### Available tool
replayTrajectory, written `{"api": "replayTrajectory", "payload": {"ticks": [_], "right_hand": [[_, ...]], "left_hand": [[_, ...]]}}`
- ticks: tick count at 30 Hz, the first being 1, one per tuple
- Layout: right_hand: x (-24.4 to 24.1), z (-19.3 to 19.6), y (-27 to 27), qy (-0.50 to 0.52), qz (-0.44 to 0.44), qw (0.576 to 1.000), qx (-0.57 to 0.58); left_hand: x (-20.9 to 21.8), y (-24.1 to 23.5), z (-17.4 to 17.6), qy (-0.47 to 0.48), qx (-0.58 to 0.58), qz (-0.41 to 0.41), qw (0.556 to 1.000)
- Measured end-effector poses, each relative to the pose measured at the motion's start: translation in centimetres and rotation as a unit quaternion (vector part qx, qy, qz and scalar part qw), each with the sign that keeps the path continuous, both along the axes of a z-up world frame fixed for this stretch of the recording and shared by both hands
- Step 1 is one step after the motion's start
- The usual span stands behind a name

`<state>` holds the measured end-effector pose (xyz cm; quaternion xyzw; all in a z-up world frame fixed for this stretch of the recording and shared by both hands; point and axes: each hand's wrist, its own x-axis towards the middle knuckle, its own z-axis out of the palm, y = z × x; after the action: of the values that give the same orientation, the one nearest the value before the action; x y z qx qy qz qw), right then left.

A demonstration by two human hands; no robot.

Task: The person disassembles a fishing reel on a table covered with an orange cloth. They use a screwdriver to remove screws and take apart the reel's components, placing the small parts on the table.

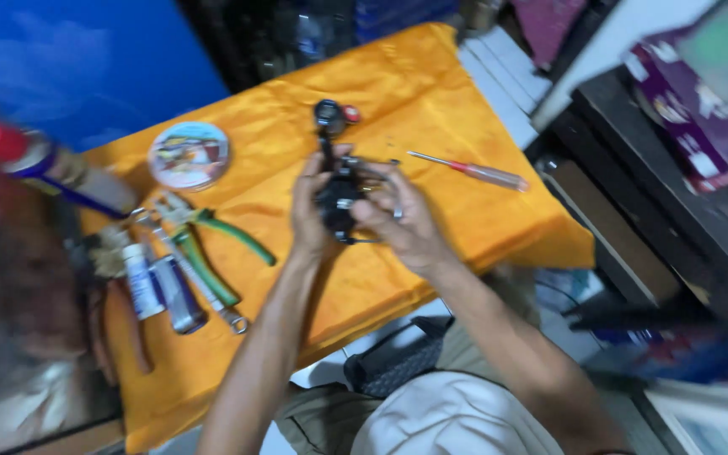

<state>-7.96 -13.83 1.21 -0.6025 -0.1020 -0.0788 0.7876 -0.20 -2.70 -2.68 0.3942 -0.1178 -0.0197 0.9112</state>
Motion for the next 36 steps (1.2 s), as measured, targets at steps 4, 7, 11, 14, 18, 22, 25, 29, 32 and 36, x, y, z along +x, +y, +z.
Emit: {"api": "replayTrajectory", "payload": {"ticks": [4, 7, 11, 14, 18, 22, 25, 29, 32, 36], "right_hand": [[0.5, 0.2, -1.0, 0.016, 0.016, 1.0, -0.009], [0.9, 0.9, -0.9, 0.022, 0.03, 0.999, -0.001], [1.1, 2.3, -0.3, 0.03, 0.047, 0.998, 0.004], [1.3, 2.6, -0.2, 0.033, 0.043, 0.998, 0.022], [1.7, 2.6, -0.2, 0.022, 0.038, 0.999, 0.003], [2.6, 1.7, -0.2, 0.021, 0.033, 0.999, -0.018], [3.1, 0.6, -0.3, 0.03, 0.032, 0.999, -0.009], [2.9, 1.2, 0.3, 0.035, 0.036, 0.999, -0.013], [2.9, 1.6, 0.4, 0.041, 0.027, 0.999, -0.02], [2.6, 2.2, 0.6, 0.048, 0.031, 0.998, -0.029]], "left_hand": [[0.1, 0.2, 1.2, -0.035, 0.023, -0.011, 0.999], [-0.5, 0.2, 1.8, -0.094, 0.085, 0.03, 0.991], [0.3, 0.4, 1.1, -0.087, 0.051, 0.022, 0.995], [1.6, 0.8, -0.6, -0.056, 0.033, -0.009, 0.998], [2.5, 1.1, -1.4, -0.057, 0.068, 0.039, 0.995], [2.9, 1.0, -1.7, -0.035, 0.035, 0.043, 0.998], [3.0, 0.9, -1.6, -0.014, 0.004, 0.043, 0.999], [2.2, 1.7, -0.8, -0.024, 0.035, 0.071, 0.997], [2.0, 1.8, 0.2, -0.044, 0.08, 0.101, 0.991], [1.1, 2.0, 1.4, -0.038, 0.083, 0.106, 0.99]]}}
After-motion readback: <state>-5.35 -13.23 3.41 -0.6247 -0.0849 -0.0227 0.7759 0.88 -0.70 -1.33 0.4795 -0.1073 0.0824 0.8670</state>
